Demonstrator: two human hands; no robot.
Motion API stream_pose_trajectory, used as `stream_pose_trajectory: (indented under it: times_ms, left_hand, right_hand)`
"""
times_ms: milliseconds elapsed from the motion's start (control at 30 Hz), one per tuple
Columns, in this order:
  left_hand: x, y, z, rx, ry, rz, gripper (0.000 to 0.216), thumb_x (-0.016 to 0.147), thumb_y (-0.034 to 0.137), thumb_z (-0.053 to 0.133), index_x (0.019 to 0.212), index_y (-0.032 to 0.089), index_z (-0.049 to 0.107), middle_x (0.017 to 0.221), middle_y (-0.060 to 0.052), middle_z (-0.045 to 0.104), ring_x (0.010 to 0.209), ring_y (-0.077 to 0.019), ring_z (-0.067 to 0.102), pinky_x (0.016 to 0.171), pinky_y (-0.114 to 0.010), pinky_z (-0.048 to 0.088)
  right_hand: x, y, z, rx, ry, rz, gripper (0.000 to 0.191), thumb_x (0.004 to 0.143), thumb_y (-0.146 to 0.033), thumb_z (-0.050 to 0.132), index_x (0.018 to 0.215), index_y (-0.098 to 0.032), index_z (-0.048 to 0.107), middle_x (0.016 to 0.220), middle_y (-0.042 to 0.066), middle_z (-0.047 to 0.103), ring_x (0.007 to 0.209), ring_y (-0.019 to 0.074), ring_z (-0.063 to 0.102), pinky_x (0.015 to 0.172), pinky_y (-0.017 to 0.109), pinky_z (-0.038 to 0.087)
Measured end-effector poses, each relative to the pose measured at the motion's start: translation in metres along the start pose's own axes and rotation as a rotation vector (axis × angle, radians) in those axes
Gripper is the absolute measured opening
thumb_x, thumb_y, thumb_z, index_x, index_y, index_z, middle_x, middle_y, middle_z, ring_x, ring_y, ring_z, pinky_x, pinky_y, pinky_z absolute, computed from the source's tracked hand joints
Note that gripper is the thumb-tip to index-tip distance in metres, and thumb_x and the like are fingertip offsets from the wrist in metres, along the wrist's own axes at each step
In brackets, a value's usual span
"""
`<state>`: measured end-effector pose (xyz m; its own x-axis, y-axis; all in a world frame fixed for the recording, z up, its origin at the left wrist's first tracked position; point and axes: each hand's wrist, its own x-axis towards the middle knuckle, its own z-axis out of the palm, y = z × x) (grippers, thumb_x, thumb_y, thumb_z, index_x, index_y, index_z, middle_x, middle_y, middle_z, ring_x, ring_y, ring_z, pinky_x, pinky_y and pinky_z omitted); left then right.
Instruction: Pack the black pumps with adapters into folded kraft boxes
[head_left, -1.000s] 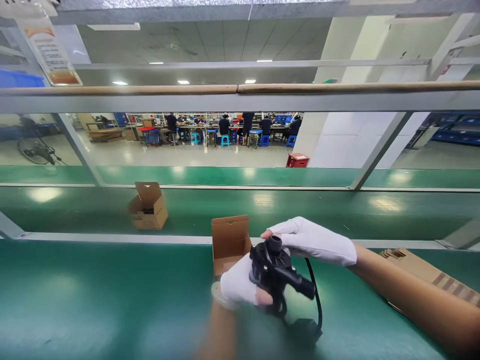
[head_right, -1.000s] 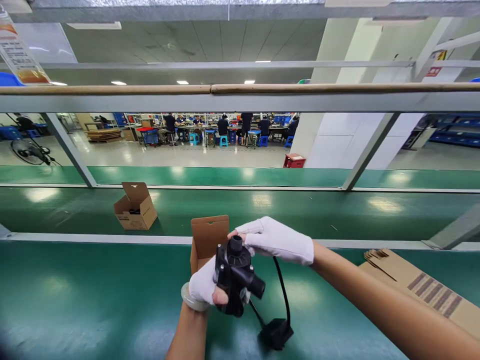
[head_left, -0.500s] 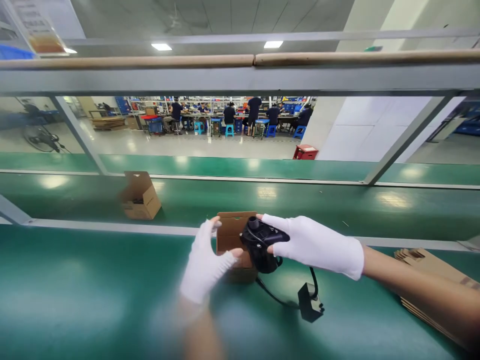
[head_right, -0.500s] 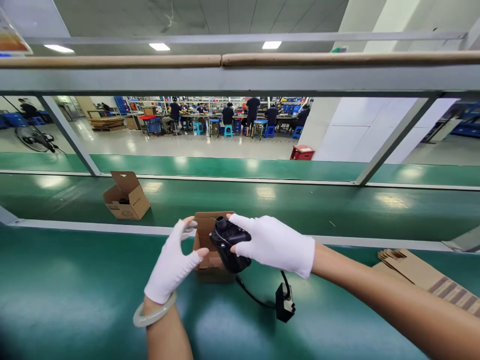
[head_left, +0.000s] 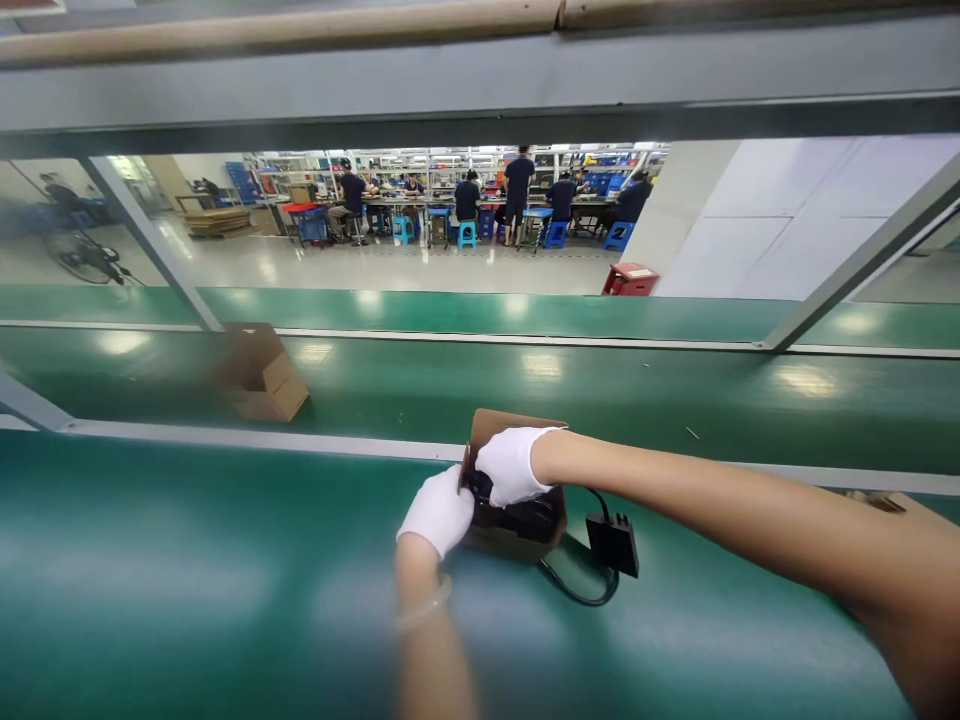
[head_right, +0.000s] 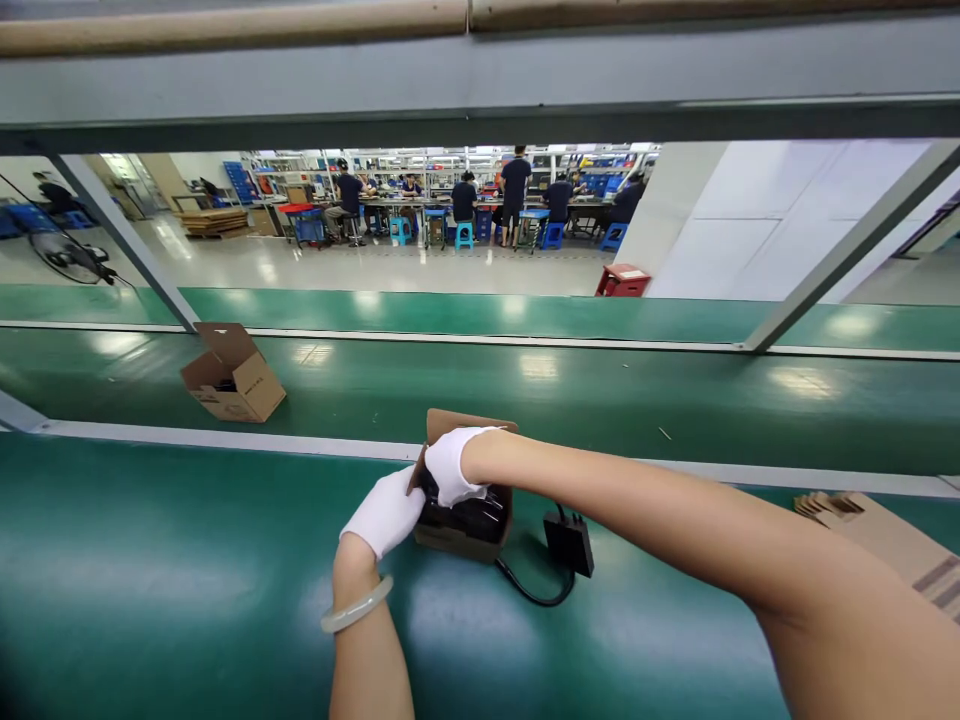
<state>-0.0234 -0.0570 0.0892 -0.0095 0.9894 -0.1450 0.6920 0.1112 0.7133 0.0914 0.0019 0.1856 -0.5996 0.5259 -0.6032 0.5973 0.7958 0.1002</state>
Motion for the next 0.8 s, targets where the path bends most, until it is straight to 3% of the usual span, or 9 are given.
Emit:
stream_pose_trajectory:
  times_ms: [133,267,367,433,500,567,667,733,800]
  left_hand:
    - [0.002,0.002,0.002,-0.016,-0.029,-0.008,0.028,0.08,0.019,0.037,0.093,0.019,0.062,0.105,-0.012,0.069,0.098,-0.0265,0.063,0.082,-0.032,0.046]
    - [0.002,0.003,0.002,-0.023,-0.05,-0.012,0.03,0.08,0.019,0.037,0.097,0.019,0.062,0.106,-0.011,0.069,0.096,-0.0255,0.063,0.081,-0.032,0.047]
    - [0.003,0.003,0.003,-0.01,-0.056,-0.004,0.032,0.079,0.017,0.037,0.098,0.019,0.062,0.106,-0.012,0.069,0.096,-0.0264,0.063,0.081,-0.034,0.047]
    - [0.002,0.003,0.003,0.006,-0.05,0.001,0.031,0.079,0.018,0.037,0.098,0.018,0.062,0.106,-0.013,0.068,0.097,-0.0278,0.062,0.083,-0.036,0.047]
    - [-0.002,0.002,0.001,0.022,-0.041,0.002,0.032,0.083,0.021,0.036,0.101,0.016,0.061,0.109,-0.014,0.067,0.1,-0.0294,0.061,0.086,-0.04,0.046]
    - [-0.009,0.004,-0.005,0.039,0.013,-0.001,0.038,0.087,0.03,0.036,0.115,0.013,0.056,0.123,-0.017,0.06,0.114,-0.0315,0.055,0.096,-0.044,0.042]
    - [-0.027,0.016,-0.014,0.017,0.23,0.052,0.052,0.09,0.041,0.037,0.132,0.011,0.043,0.14,-0.016,0.045,0.131,-0.029,0.039,0.108,-0.045,0.032]
    - [-0.038,0.03,-0.015,-0.029,0.349,0.169,0.049,0.091,0.042,0.037,0.132,0.016,0.043,0.14,-0.01,0.046,0.13,-0.0232,0.04,0.11,-0.041,0.032]
    - [-0.045,0.045,-0.008,-0.028,0.349,0.297,0.044,0.091,0.04,0.039,0.129,0.019,0.047,0.136,-0.007,0.051,0.126,-0.0197,0.044,0.108,-0.037,0.035]
  right_hand:
    - [0.024,-0.006,0.016,0.013,-0.095,0.016,0.032,0.072,-0.031,0.057,0.092,-0.012,0.072,0.083,0.015,0.071,0.073,0.0312,0.066,0.06,0.04,0.05]
    - [0.047,-0.013,0.042,0.042,-0.125,-0.003,0.025,0.07,-0.018,0.059,0.089,-0.011,0.073,0.086,0.014,0.071,0.075,0.0291,0.066,0.063,0.036,0.05]
    - [0.049,-0.016,0.05,0.07,-0.122,0.021,0.018,0.069,-0.019,0.061,0.081,-0.012,0.073,0.077,0.012,0.071,0.069,0.0275,0.066,0.059,0.035,0.049]
    - [0.035,-0.017,0.049,0.083,-0.055,0.035,0.022,0.072,-0.026,0.061,0.086,-0.013,0.071,0.078,0.013,0.071,0.067,0.0272,0.065,0.059,0.035,0.048]
    - [0.007,-0.016,0.046,0.073,0.092,0.038,0.034,0.078,-0.033,0.055,0.103,-0.014,0.066,0.093,0.015,0.069,0.078,0.0289,0.065,0.066,0.037,0.048]
    - [-0.028,-0.007,0.049,0.097,0.36,0.061,0.033,0.085,-0.034,0.046,0.109,-0.017,0.061,0.103,0.013,0.066,0.09,0.0278,0.063,0.074,0.037,0.045]
    - [-0.071,0.025,0.074,0.321,0.732,0.258,0.03,0.09,-0.03,0.034,0.089,-0.023,0.063,0.089,0.003,0.067,0.082,0.0194,0.061,0.072,0.03,0.042]
    - [-0.081,0.056,0.107,0.554,0.719,0.432,0.031,0.089,-0.035,0.035,0.084,-0.024,0.063,0.083,0.003,0.066,0.077,0.0191,0.06,0.069,0.03,0.041]
    - [-0.076,0.083,0.147,0.943,0.562,0.384,0.028,0.078,-0.037,0.052,0.098,-0.021,0.063,0.096,0.007,0.066,0.084,0.022,0.06,0.071,0.03,0.042]
